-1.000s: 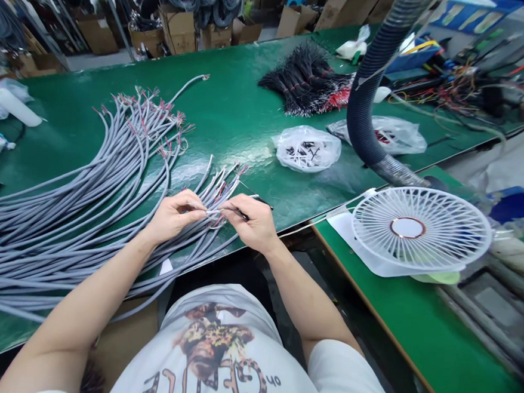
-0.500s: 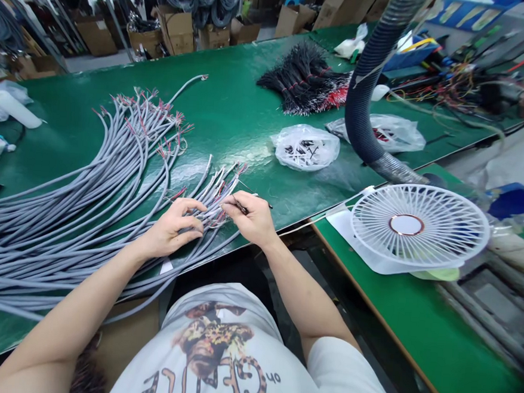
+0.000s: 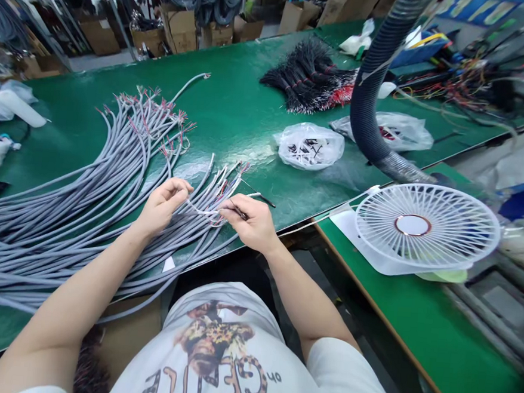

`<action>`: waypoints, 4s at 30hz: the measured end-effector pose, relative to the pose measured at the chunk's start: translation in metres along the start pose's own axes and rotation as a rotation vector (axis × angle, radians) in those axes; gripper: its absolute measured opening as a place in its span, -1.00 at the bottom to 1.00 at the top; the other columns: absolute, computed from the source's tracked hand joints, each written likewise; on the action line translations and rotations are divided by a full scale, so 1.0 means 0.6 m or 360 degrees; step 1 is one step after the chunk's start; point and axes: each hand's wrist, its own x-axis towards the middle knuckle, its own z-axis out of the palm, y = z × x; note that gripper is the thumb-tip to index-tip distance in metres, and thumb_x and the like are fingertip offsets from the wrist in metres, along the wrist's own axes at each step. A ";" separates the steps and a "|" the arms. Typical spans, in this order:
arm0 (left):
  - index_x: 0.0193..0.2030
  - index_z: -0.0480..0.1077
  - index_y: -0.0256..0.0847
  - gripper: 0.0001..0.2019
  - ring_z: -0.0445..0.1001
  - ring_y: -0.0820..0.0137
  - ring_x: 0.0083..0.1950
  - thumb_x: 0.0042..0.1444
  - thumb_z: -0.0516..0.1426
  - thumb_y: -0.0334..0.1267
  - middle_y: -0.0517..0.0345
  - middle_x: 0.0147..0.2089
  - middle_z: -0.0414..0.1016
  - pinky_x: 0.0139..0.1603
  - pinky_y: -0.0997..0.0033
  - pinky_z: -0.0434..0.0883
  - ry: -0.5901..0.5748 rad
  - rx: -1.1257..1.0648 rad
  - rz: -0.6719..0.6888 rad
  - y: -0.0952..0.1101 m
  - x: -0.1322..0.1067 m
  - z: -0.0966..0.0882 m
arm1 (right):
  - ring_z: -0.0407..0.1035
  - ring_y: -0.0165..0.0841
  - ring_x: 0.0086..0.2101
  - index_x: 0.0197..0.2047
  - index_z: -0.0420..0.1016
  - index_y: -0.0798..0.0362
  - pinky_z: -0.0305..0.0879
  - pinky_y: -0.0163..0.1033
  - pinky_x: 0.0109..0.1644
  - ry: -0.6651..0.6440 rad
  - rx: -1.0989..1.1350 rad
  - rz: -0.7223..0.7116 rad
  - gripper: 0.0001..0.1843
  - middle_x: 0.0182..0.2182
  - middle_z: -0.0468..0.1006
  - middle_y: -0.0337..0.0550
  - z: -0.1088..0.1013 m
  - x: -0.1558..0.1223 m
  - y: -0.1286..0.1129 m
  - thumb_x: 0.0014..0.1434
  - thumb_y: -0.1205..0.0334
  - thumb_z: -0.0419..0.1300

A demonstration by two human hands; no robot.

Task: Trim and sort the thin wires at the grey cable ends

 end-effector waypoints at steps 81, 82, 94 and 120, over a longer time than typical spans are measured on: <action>0.33 0.01 -0.19 -0.30 0.46 0.42 -0.55 0.13 0.09 0.08 0.15 -0.40 0.51 -0.49 0.43 0.40 -0.0324 -0.0248 -0.0393 0.018 -0.004 0.010 | 0.19 -0.59 -0.74 -0.41 0.37 0.11 -0.06 -0.49 -0.73 0.0174 0.1181 0.0980 -0.67 -0.63 0.47 -0.29 0.030 0.030 -0.007 -0.14 0.07 0.35; 0.37 -0.08 -0.16 -0.24 0.50 0.40 -0.50 0.12 0.12 0.03 0.13 -0.35 0.53 -0.43 0.41 0.43 -0.0348 -0.0277 -0.0352 0.020 -0.006 0.005 | 0.18 -0.60 -0.74 -0.42 0.38 0.12 -0.10 -0.50 -0.74 0.0218 0.1211 0.1000 -0.67 -0.63 0.48 -0.28 0.031 0.033 -0.002 -0.15 0.08 0.35; 0.41 -0.27 -0.11 0.00 0.39 0.54 -0.58 -0.04 0.29 -0.25 0.21 -0.39 0.53 -0.59 0.59 0.26 -0.0066 -0.0314 -0.0274 0.026 -0.003 0.009 | 0.32 -0.46 -0.52 -0.38 0.44 0.06 0.31 -0.31 -0.42 0.0719 0.0190 0.0280 -0.70 -0.47 0.47 -0.18 0.048 0.038 -0.003 0.18 -0.01 0.15; -0.12 0.48 -0.28 -0.59 0.46 0.51 -0.44 -0.15 0.38 -0.25 0.18 -0.43 0.52 -0.42 0.58 0.40 0.0068 -0.0444 -0.0170 0.014 -0.005 -0.005 | -0.18 -0.65 -0.80 -0.55 0.29 0.12 -0.19 -0.48 -0.74 -0.0174 0.1876 0.1320 -0.87 -0.77 0.15 -0.46 0.115 0.082 0.026 0.00 0.34 0.07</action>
